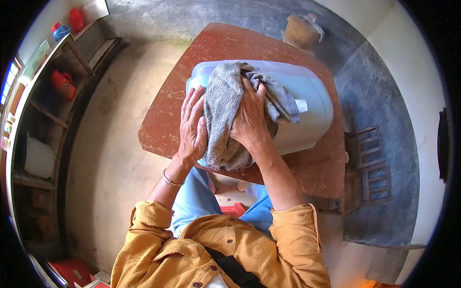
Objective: The person wipes the exterior of a large light-blue plastic container with a grey cloth. They rotate the container on a reddish-brown table to clean different sides, including the top, sides, and bottom, using both hands to hold and maneuver the object.
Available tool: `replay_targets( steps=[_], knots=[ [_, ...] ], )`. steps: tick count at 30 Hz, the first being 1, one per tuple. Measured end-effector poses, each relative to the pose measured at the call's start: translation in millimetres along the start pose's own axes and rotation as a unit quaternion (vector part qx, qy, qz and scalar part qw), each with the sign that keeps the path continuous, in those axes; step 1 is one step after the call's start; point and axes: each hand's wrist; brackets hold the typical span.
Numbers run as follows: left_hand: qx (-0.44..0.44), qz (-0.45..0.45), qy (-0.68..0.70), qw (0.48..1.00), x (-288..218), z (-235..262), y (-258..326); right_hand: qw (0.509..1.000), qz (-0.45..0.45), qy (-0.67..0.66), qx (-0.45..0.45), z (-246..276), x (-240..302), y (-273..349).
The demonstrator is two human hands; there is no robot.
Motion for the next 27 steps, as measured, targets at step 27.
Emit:
replay_targets(
  steps=[27],
  knots=[
    [-0.005, 0.064, 0.032, 0.997, -2, -5, 1, 0.999, 0.016, 0.001, 0.041, 0, 0, -4]
  ],
)
Point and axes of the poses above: each hand's wrist, its own y-axis away from the middle knuckle, its own z-axis out of the back of the hand, x = y × z, and after that the axes turned 8 degrees about y, right-handed
